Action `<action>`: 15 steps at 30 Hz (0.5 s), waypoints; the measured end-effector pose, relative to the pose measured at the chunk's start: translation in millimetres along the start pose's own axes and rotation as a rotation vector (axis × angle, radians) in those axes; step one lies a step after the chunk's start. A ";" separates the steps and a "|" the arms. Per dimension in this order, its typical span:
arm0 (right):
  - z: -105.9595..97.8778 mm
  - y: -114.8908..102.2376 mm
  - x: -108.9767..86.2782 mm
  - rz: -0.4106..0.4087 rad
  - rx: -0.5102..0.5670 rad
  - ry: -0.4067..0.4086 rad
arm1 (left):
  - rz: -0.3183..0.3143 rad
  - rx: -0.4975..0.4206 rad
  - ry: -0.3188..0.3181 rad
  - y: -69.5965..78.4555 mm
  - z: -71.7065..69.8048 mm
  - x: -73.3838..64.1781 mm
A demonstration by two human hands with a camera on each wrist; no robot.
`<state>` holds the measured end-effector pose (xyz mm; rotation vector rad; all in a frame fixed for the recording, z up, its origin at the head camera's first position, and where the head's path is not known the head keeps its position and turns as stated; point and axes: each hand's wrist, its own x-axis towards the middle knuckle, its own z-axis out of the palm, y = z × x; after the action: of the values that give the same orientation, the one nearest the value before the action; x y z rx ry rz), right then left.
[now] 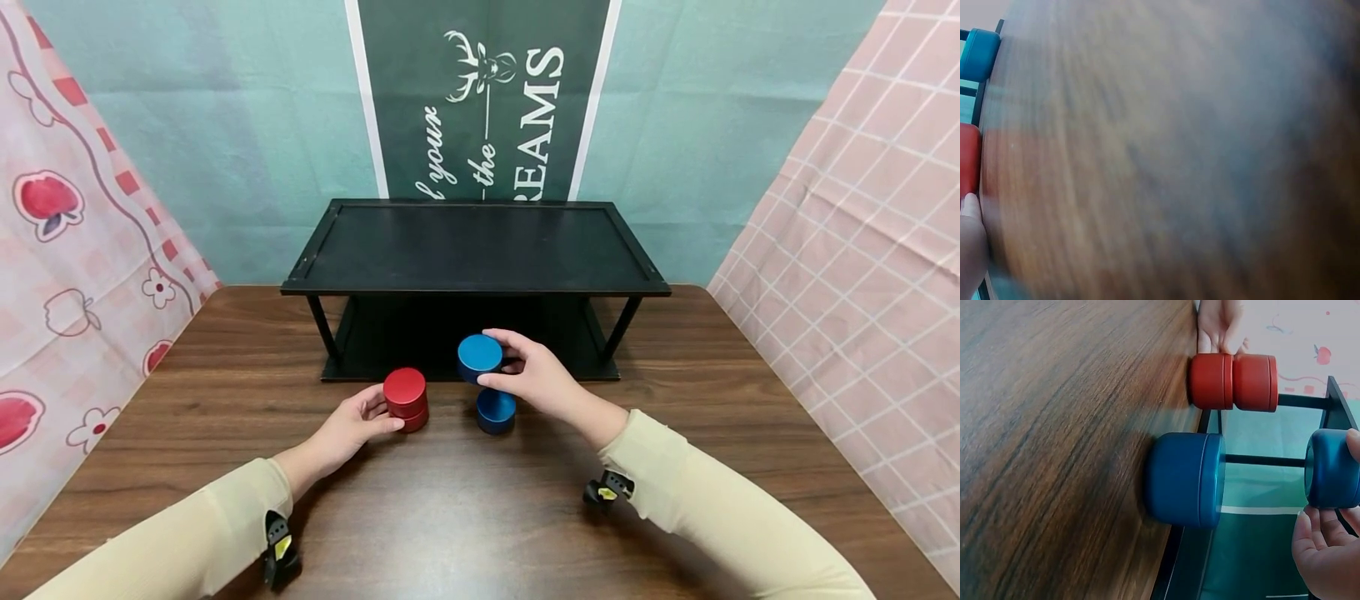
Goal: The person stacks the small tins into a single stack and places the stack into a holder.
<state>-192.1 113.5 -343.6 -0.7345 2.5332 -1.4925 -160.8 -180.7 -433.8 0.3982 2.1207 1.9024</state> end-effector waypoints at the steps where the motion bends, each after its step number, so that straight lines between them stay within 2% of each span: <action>1: 1.0 0.4 0.8 -0.002 -0.001 0.000 | -0.001 0.000 0.001 0.0 0.0 -0.1; 7: 5.6 -0.1 3.3 -0.021 -0.017 -0.001 | 0.019 -0.016 0.005 -2.0 1.4 2.2; 9: 6.7 -10.6 1.3 -0.015 -0.018 -0.006 | 0.024 -0.014 0.006 -2.8 1.6 2.4; 11: 8.4 -12.3 1.9 -0.018 -0.014 -0.007 | 0.021 -0.012 0.007 -2.6 1.4 1.9; 15: 11.8 -9.8 5.0 -0.018 -0.010 -0.008 | 0.017 -0.014 0.005 -1.9 0.8 1.0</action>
<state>-189.2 97.9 -340.6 -0.7646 2.5368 -1.4806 -161.5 -179.8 -435.8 0.4099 2.1123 1.9288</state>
